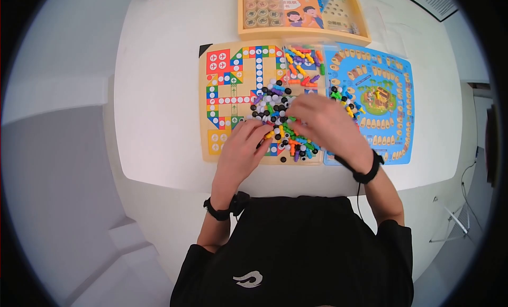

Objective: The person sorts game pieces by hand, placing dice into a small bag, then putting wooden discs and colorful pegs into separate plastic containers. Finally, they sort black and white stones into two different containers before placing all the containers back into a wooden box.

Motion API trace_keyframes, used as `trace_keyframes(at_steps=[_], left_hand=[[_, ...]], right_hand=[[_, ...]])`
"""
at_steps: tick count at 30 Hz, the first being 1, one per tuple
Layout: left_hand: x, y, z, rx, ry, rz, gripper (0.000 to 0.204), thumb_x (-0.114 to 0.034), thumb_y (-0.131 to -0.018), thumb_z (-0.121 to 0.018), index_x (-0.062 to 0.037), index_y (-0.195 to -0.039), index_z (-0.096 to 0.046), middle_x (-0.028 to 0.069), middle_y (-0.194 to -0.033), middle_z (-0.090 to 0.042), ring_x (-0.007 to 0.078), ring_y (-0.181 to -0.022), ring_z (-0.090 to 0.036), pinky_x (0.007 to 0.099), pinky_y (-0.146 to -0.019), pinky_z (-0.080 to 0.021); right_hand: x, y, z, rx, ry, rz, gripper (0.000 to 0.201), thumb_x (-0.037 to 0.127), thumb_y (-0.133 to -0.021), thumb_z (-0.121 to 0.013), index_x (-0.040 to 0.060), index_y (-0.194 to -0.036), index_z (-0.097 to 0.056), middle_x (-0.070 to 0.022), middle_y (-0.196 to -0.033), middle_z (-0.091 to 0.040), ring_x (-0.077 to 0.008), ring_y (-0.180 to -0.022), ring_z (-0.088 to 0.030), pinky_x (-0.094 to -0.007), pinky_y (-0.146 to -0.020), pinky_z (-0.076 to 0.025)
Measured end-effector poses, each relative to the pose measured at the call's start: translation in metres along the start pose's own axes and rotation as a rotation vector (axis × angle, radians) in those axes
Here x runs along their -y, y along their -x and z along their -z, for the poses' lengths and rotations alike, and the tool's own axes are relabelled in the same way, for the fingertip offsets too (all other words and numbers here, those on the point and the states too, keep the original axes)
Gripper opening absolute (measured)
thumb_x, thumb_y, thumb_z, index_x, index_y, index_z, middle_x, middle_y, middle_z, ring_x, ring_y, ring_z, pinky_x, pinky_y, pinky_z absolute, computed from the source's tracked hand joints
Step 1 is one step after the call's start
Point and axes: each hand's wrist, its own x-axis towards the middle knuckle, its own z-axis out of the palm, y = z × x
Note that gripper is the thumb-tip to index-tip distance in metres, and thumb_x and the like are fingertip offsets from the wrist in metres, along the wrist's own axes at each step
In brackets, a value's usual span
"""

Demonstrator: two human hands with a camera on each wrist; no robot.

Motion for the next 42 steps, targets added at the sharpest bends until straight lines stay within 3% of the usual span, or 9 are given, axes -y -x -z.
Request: trace_keyframes(at_steps=[1, 4, 14, 17, 20, 25, 31, 37, 42], left_hand=[[0.000, 0.000, 0.000, -0.011, -0.014, -0.018, 0.030, -0.006, -0.084, -0.081, -0.0070, -0.113, -0.071, 0.0091, -0.110, -0.066, 0.0304, -0.102, -0.066, 0.0410, -0.088, -0.055], [0.000, -0.002, 0.003, 0.010, -0.027, -0.023, 0.028, -0.003, -0.084, -0.079, -0.0064, -0.110, -0.071, 0.0091, -0.111, -0.066, 0.0307, -0.103, -0.066, 0.0407, -0.088, -0.055], [-0.004, -0.007, -0.002, 0.015, -0.069, -0.058, 0.027, 0.002, -0.083, -0.075, -0.0065, -0.109, -0.071, 0.0087, -0.110, -0.066, 0.0306, -0.104, -0.066, 0.0415, -0.088, -0.056], [-0.002, -0.005, -0.003, 0.011, -0.064, -0.063, 0.026, 0.002, -0.083, -0.074, -0.0063, -0.108, -0.071, 0.0089, -0.109, -0.067, 0.0303, -0.103, -0.067, 0.0412, -0.087, -0.056], [-0.003, -0.005, -0.002, 0.008, -0.044, -0.052, 0.026, 0.002, -0.084, -0.074, -0.0056, -0.108, -0.071, 0.0092, -0.108, -0.068, 0.0304, -0.100, -0.067, 0.0413, -0.087, -0.056], [-0.005, -0.011, -0.001, -0.038, 0.006, -0.015, 0.024, 0.001, -0.085, -0.076, -0.0051, -0.109, -0.073, 0.0091, -0.102, -0.073, 0.0295, -0.098, -0.069, 0.0389, -0.082, -0.057], [-0.007, -0.025, 0.004, -0.146, 0.111, 0.014, 0.023, -0.003, -0.088, -0.078, -0.0063, -0.111, -0.075, 0.0098, -0.098, -0.074, 0.0216, -0.085, -0.072, 0.0331, -0.072, -0.057], [-0.025, -0.067, 0.006, -0.088, 0.198, -0.006, 0.022, -0.005, -0.089, -0.080, -0.0056, -0.110, -0.076, 0.0111, -0.101, -0.075, 0.0200, -0.078, -0.073, 0.0294, -0.071, -0.058], [-0.019, -0.119, -0.005, -0.042, 0.208, -0.010, 0.030, -0.014, -0.091, -0.079, -0.0083, -0.120, -0.074, 0.0086, -0.110, -0.076, 0.0233, -0.093, -0.072, 0.0348, -0.083, -0.056]], right_hand=[[0.005, 0.004, -0.007, 0.132, -0.037, 0.020, 0.027, 0.010, -0.080, -0.080, 0.0061, -0.106, -0.071, -0.0081, -0.100, -0.066, -0.0294, -0.094, -0.067, -0.0408, -0.079, -0.056], [0.009, 0.010, -0.027, 0.152, 0.037, 0.014, 0.028, 0.009, -0.079, -0.080, 0.0059, -0.104, -0.071, -0.0061, -0.100, -0.064, -0.0270, -0.096, -0.066, -0.0389, -0.080, -0.056], [0.011, 0.011, -0.030, 0.128, 0.177, 0.013, 0.026, 0.006, -0.076, -0.076, 0.0064, -0.102, -0.071, -0.0062, -0.099, -0.064, -0.0247, -0.095, -0.066, -0.0367, -0.080, -0.057], [0.007, 0.011, -0.025, 0.098, 0.152, 0.035, 0.019, 0.006, -0.081, -0.072, 0.0061, -0.100, -0.070, -0.0083, -0.095, -0.063, -0.0260, -0.093, -0.068, -0.0379, -0.079, -0.058], [0.002, 0.007, -0.001, 0.136, 0.000, -0.100, 0.022, 0.008, -0.084, -0.073, 0.0052, -0.106, -0.070, -0.0122, -0.095, -0.065, -0.0314, -0.090, -0.069, -0.0421, -0.078, -0.058], [-0.023, -0.011, 0.026, -0.209, -0.029, -0.231, 0.030, 0.009, -0.088, -0.074, 0.0042, -0.118, -0.071, -0.0163, -0.104, -0.070, -0.0378, -0.093, -0.069, -0.0462, -0.078, -0.056], [-0.031, 0.010, 0.053, -0.248, -0.006, -0.373, 0.025, 0.010, -0.090, -0.076, 0.0042, -0.113, -0.073, -0.0134, -0.107, -0.073, -0.0310, -0.088, -0.071, -0.0411, -0.076, -0.056], [-0.028, 0.055, 0.069, -0.178, 0.060, -0.541, 0.019, 0.010, -0.091, -0.077, 0.0022, -0.108, -0.074, -0.0115, -0.104, -0.074, -0.0268, -0.087, -0.069, -0.0355, -0.074, -0.055], [-0.023, 0.084, 0.066, -0.172, -0.041, -0.624, 0.021, 0.007, -0.090, -0.077, 0.0020, -0.110, -0.074, -0.0122, -0.107, -0.074, -0.0285, -0.090, -0.069, -0.0360, -0.079, -0.055]])
